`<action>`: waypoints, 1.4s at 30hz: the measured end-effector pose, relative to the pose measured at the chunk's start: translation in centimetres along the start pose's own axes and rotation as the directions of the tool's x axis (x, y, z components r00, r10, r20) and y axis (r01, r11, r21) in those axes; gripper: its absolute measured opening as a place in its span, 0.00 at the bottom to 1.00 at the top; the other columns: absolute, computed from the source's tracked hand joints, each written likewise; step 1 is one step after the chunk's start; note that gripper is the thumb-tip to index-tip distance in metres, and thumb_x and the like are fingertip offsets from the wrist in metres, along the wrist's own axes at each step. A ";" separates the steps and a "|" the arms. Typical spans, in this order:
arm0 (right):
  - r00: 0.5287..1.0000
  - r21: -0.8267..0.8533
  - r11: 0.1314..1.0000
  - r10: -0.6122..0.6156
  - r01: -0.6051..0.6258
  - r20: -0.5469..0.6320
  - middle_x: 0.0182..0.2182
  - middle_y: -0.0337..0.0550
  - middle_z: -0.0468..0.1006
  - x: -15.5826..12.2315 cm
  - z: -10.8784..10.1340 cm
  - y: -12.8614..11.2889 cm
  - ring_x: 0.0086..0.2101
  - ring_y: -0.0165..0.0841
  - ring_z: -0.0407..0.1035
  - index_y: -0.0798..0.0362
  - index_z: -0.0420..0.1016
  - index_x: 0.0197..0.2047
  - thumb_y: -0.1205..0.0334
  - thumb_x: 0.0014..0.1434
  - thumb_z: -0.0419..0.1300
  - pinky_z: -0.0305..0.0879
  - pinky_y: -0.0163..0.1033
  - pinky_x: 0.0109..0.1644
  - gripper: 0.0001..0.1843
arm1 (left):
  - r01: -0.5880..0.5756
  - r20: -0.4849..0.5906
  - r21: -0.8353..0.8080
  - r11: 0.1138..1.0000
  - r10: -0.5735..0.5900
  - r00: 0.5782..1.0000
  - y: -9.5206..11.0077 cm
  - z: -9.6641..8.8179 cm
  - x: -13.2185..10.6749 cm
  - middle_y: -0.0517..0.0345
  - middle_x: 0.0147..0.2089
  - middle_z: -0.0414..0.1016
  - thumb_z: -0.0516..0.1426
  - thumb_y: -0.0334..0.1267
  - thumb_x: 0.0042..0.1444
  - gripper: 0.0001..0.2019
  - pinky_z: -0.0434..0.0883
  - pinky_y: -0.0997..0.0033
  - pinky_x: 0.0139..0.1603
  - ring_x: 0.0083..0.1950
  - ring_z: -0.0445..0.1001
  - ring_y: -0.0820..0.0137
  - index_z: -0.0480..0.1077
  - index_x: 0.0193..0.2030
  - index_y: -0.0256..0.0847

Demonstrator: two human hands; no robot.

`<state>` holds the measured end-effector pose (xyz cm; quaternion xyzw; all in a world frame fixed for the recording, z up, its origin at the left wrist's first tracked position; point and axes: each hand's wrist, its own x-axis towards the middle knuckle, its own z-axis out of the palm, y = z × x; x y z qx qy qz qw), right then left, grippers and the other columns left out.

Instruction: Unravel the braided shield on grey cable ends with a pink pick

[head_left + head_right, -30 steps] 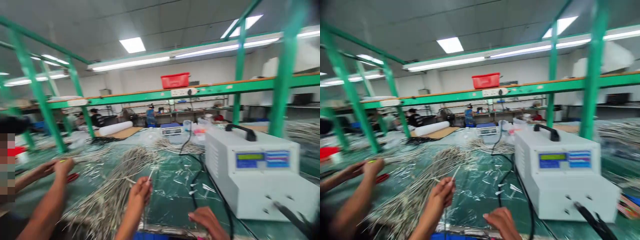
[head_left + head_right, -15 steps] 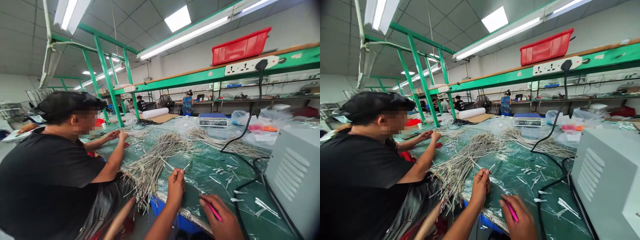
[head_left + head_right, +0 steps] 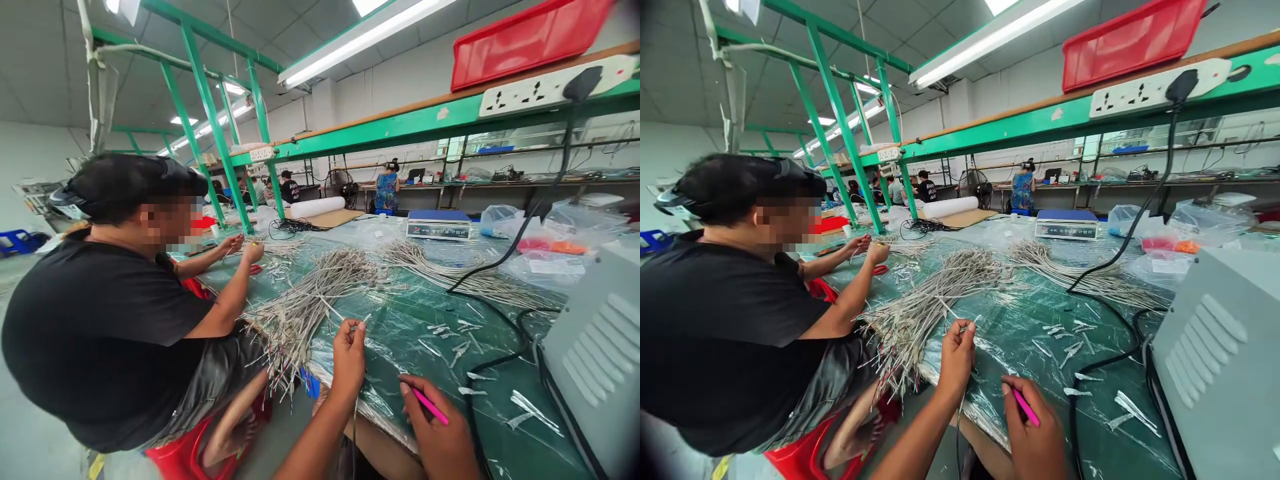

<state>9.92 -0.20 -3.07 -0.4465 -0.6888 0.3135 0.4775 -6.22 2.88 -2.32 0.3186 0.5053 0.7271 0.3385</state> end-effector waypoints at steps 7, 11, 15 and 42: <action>0.994 0.020 0.994 0.106 -0.106 -0.009 0.27 0.42 0.81 -0.3 -0.6 0.1 0.24 0.34 0.75 0.52 0.80 0.40 0.43 0.58 0.59 0.74 0.33 0.29 0.20 | -0.002 0.053 -0.048 0.999 0.005 0.999 1.2 0.4 -0.7 0.70 0.21 0.58 0.58 0.53 0.58 0.18 0.54 0.77 0.20 0.19 0.55 0.77 0.69 0.40 0.39; 0.986 0.054 0.989 0.145 -0.140 -0.085 0.28 0.43 0.81 -0.6 -0.7 -0.1 0.24 0.34 0.75 0.52 0.80 0.39 0.45 0.57 0.61 0.74 0.32 0.29 0.19 | 0.033 0.131 -0.082 0.996 -0.022 0.991 1.5 0.6 -1.0 0.69 0.23 0.59 0.53 0.55 0.61 0.17 0.52 0.78 0.19 0.20 0.52 0.77 0.62 0.39 0.42; 0.979 0.067 0.991 0.128 -0.119 -0.159 0.34 0.45 0.80 -0.5 -0.5 -0.2 0.26 0.32 0.75 0.52 0.80 0.43 0.48 0.58 0.61 0.75 0.31 0.28 0.18 | 0.124 0.236 -0.099 0.987 -0.097 0.967 1.4 0.4 -1.0 0.72 0.21 0.53 0.54 0.52 0.62 0.15 0.49 0.79 0.18 0.20 0.48 0.78 0.61 0.37 0.43; 0.961 0.133 0.974 -0.148 0.182 -0.236 0.36 0.43 0.78 -1.6 -0.2 -1.9 0.36 0.34 0.76 0.50 0.75 0.45 0.72 0.60 0.58 0.74 0.38 0.39 0.11 | 0.452 0.542 0.133 0.882 -0.447 0.712 2.6 0.1 -3.8 0.66 0.19 0.65 0.58 0.44 0.61 0.13 0.56 0.78 0.21 0.20 0.58 0.77 0.68 0.47 0.38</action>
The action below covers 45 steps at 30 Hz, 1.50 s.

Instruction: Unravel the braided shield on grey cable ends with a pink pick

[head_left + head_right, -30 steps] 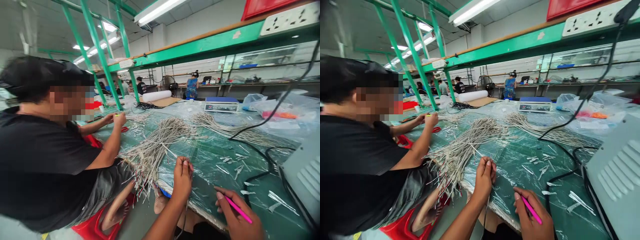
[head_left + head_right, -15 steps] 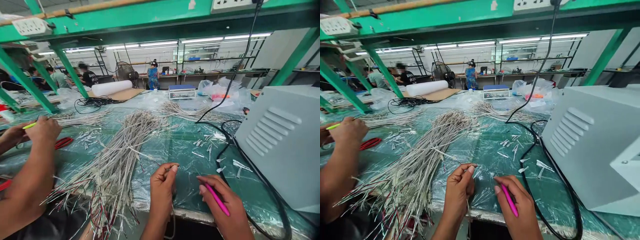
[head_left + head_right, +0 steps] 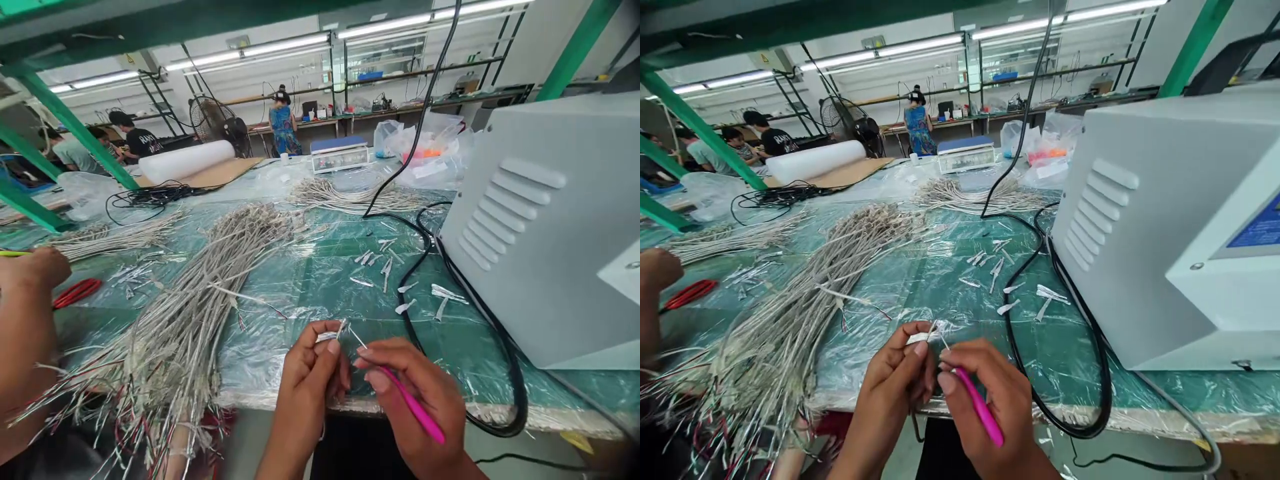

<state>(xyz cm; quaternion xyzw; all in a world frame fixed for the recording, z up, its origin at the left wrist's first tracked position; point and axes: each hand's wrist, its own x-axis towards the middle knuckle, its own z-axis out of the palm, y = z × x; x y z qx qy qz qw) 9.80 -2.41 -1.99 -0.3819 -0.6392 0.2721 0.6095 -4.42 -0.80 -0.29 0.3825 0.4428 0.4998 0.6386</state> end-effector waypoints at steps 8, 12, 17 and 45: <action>1.000 0.059 0.998 0.010 -0.009 -0.018 0.36 0.41 0.79 0.9 0.0 -0.5 0.38 0.29 0.75 0.52 0.75 0.43 0.74 0.61 0.57 0.72 0.33 0.42 0.11 | 0.001 -0.069 -0.046 0.999 -0.004 0.998 0.3 0.4 0.3 0.62 0.21 0.69 0.62 0.39 0.56 0.14 0.60 0.79 0.22 0.20 0.56 0.80 0.75 0.47 0.33; 1.000 0.083 0.996 0.013 -0.011 -0.017 0.34 0.40 0.79 1.0 0.1 -0.5 0.35 0.28 0.74 0.53 0.75 0.42 0.74 0.60 0.57 0.72 0.32 0.40 0.10 | 0.005 -0.070 -0.039 0.999 -0.008 0.998 0.2 0.3 0.2 0.60 0.23 0.71 0.63 0.39 0.55 0.13 0.61 0.80 0.23 0.20 0.58 0.80 0.76 0.45 0.35; 1.000 0.068 0.998 0.001 0.000 -0.006 0.34 0.41 0.79 1.1 0.0 -0.5 0.35 0.30 0.75 0.53 0.75 0.41 0.75 0.60 0.57 0.72 0.34 0.39 0.10 | -0.022 -0.078 -0.031 0.999 0.020 0.997 0.1 0.3 0.1 0.63 0.21 0.68 0.63 0.39 0.55 0.12 0.61 0.79 0.23 0.19 0.57 0.80 0.75 0.44 0.35; 0.999 0.010 1.000 0.017 -0.017 -0.027 0.33 0.43 0.78 1.0 0.1 -0.5 0.34 0.32 0.74 0.53 0.75 0.39 0.74 0.62 0.55 0.73 0.36 0.37 0.10 | -0.035 -0.103 0.064 0.997 0.041 0.994 0.1 0.7 -0.3 0.60 0.21 0.71 0.63 0.41 0.55 0.12 0.61 0.79 0.23 0.20 0.61 0.78 0.74 0.41 0.35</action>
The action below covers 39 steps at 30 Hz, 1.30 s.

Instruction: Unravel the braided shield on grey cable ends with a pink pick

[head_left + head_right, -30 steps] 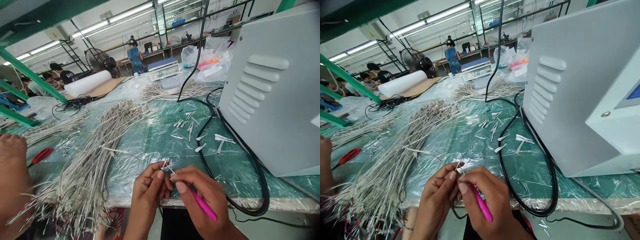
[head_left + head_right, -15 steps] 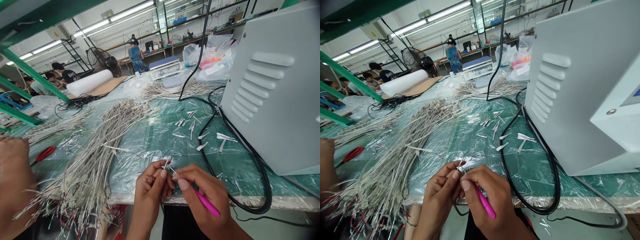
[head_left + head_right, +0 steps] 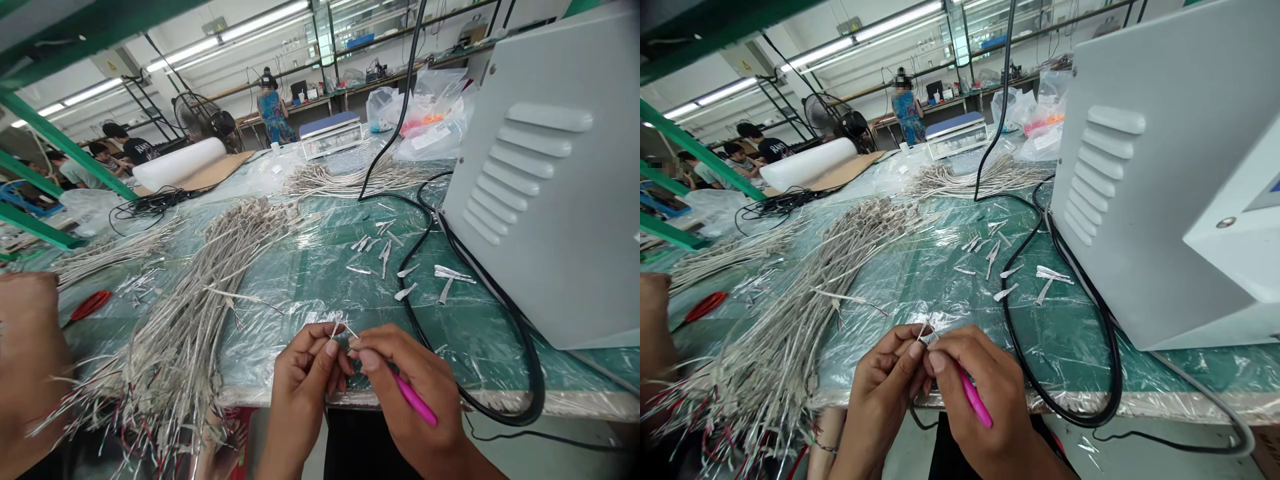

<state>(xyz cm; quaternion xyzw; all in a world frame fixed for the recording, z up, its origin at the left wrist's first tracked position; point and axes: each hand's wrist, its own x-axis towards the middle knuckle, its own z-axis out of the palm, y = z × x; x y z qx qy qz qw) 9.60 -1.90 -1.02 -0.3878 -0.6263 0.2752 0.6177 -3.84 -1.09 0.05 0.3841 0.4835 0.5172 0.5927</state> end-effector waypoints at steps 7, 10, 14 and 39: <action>0.984 -0.010 0.990 0.141 -0.142 -0.106 0.39 0.45 0.75 -0.5 0.3 0.8 0.35 0.33 0.74 0.52 0.76 0.43 0.70 0.64 0.56 0.75 0.37 0.37 0.09 | -0.044 0.015 0.016 0.999 0.044 0.999 -0.2 -0.2 0.0 0.57 0.23 0.74 0.62 0.41 0.56 0.11 0.62 0.77 0.23 0.20 0.59 0.78 0.74 0.40 0.35; 0.991 0.018 0.995 0.097 -0.095 -0.088 0.38 0.43 0.76 -0.7 0.0 0.6 0.36 0.33 0.74 0.51 0.76 0.43 0.72 0.63 0.56 0.73 0.36 0.37 0.10 | -0.042 0.007 0.017 0.999 0.042 0.999 -0.3 -0.3 0.1 0.58 0.23 0.74 0.63 0.41 0.55 0.12 0.63 0.76 0.22 0.19 0.59 0.78 0.73 0.41 0.35; 0.999 0.075 0.996 -0.045 0.043 0.021 0.34 0.42 0.76 -0.7 -0.5 0.1 0.36 0.33 0.73 0.52 0.74 0.43 0.74 0.61 0.54 0.71 0.37 0.39 0.12 | -0.015 -0.020 0.071 0.997 0.016 1.000 -0.4 -0.2 0.0 0.62 0.21 0.71 0.63 0.41 0.56 0.12 0.61 0.79 0.22 0.20 0.61 0.78 0.74 0.44 0.35; 0.999 0.014 1.000 -0.005 0.005 0.040 0.32 0.41 0.73 -0.3 -0.2 0.2 0.35 0.30 0.71 0.55 0.72 0.36 0.75 0.62 0.54 0.68 0.36 0.39 0.08 | -0.090 -0.144 0.182 0.979 0.117 0.983 -0.4 1.2 -0.4 0.64 0.22 0.71 0.63 0.38 0.55 0.08 0.59 0.83 0.21 0.19 0.60 0.80 0.75 0.39 0.38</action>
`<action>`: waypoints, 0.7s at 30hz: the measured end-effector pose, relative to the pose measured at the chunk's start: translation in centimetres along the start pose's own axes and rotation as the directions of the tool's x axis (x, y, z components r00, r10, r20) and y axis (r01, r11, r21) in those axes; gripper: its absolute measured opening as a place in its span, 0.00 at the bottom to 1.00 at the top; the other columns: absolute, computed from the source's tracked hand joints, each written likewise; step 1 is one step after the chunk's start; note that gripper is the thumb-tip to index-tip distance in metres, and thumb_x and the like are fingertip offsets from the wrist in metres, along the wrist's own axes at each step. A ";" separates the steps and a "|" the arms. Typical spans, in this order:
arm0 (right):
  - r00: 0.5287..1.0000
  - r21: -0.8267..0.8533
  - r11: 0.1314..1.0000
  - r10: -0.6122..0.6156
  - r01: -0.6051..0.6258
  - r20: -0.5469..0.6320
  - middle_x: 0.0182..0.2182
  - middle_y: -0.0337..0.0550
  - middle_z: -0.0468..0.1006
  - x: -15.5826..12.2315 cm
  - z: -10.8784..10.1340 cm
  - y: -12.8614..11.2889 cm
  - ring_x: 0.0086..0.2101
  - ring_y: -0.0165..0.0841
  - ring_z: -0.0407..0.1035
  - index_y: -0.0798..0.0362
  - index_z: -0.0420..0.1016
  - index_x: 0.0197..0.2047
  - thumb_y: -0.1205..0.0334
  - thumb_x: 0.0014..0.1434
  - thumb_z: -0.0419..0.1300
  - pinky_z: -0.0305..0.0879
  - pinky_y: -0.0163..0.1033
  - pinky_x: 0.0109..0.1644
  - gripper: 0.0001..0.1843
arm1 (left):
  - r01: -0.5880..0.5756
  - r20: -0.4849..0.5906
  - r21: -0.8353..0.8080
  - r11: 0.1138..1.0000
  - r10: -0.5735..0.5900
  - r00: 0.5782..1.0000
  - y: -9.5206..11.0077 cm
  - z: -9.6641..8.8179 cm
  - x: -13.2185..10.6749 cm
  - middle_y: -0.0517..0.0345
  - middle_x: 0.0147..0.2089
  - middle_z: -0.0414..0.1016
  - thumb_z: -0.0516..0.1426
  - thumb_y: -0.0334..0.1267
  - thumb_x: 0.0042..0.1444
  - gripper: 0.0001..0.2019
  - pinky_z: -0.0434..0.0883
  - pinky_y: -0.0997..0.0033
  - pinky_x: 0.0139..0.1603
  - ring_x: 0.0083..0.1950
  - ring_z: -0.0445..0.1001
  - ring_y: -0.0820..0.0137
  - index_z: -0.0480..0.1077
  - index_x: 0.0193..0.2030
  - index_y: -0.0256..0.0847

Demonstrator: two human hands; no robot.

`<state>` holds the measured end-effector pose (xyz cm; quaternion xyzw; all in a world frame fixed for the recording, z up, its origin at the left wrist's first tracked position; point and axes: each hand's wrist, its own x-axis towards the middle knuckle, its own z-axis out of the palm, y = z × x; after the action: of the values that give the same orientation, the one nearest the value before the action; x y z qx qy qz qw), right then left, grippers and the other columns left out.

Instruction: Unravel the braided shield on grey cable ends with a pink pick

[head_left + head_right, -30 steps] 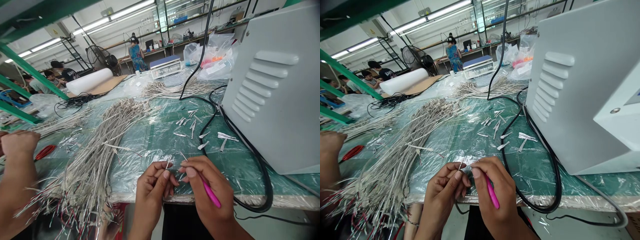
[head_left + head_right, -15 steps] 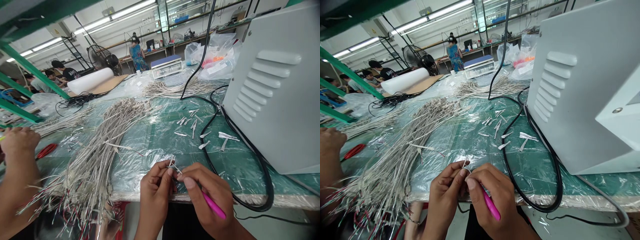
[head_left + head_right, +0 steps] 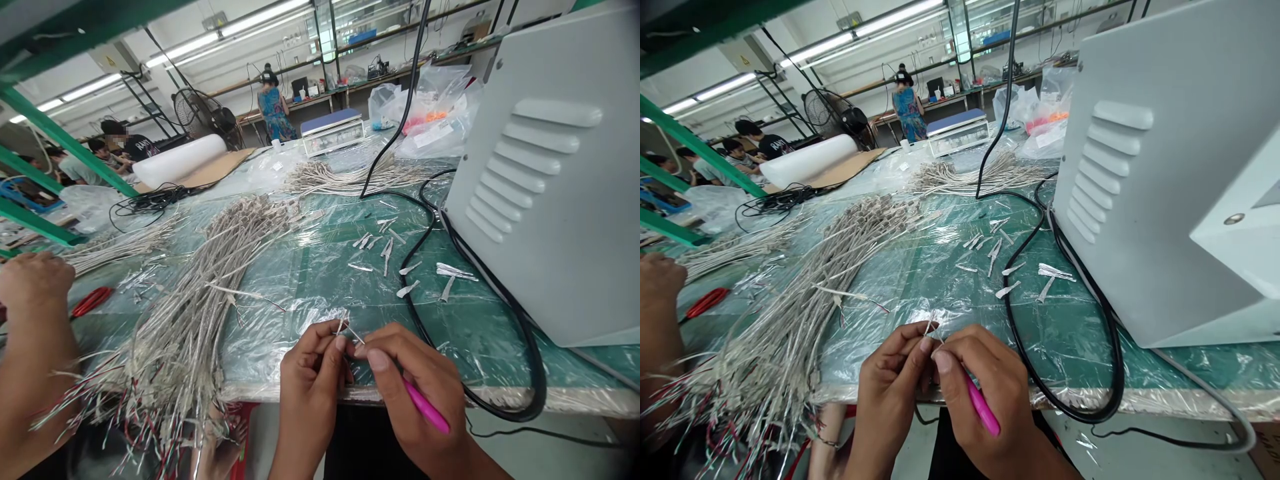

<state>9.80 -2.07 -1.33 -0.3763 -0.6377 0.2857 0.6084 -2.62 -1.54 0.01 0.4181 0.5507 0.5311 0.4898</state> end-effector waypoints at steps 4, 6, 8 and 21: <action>1.000 0.001 1.000 0.004 -0.004 -0.028 0.32 0.40 0.73 0.2 0.2 -0.1 0.34 0.29 0.70 0.55 0.72 0.35 0.75 0.62 0.54 0.68 0.34 0.38 0.09 | -0.004 0.014 -0.001 1.000 0.004 1.000 -0.1 -0.1 0.0 0.67 0.18 0.67 0.63 0.38 0.55 0.08 0.59 0.82 0.21 0.19 0.60 0.79 0.75 0.40 0.37; 0.999 0.000 1.000 0.012 -0.012 -0.042 0.32 0.40 0.73 0.1 0.3 0.0 0.34 0.29 0.70 0.54 0.73 0.37 0.75 0.63 0.54 0.68 0.35 0.39 0.09 | -0.007 0.016 -0.001 1.000 0.007 1.000 -0.1 -0.1 0.0 0.67 0.18 0.66 0.63 0.38 0.55 0.08 0.59 0.82 0.21 0.19 0.60 0.79 0.75 0.40 0.37; 0.998 -0.004 1.000 0.024 -0.024 -0.059 0.33 0.41 0.74 -0.1 0.4 0.2 0.35 0.29 0.71 0.54 0.74 0.38 0.75 0.63 0.54 0.68 0.35 0.39 0.09 | -0.007 0.016 0.000 1.000 0.007 1.000 -0.1 -0.1 0.0 0.66 0.18 0.66 0.63 0.38 0.55 0.09 0.60 0.81 0.21 0.19 0.60 0.79 0.75 0.41 0.36; 0.991 -0.034 0.998 0.055 -0.059 -0.118 0.35 0.41 0.74 0.1 0.2 0.2 0.37 0.31 0.71 0.52 0.75 0.40 0.73 0.64 0.54 0.68 0.36 0.39 0.10 | -0.015 0.022 -0.003 1.000 0.015 1.000 -0.1 -0.3 -0.1 0.62 0.22 0.73 0.61 0.39 0.57 0.07 0.62 0.82 0.22 0.21 0.64 0.79 0.74 0.40 0.37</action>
<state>9.68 -1.83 -1.45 -0.4216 -0.5951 0.2685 0.6292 -2.85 -1.69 -0.05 0.4276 0.5412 0.5308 0.4924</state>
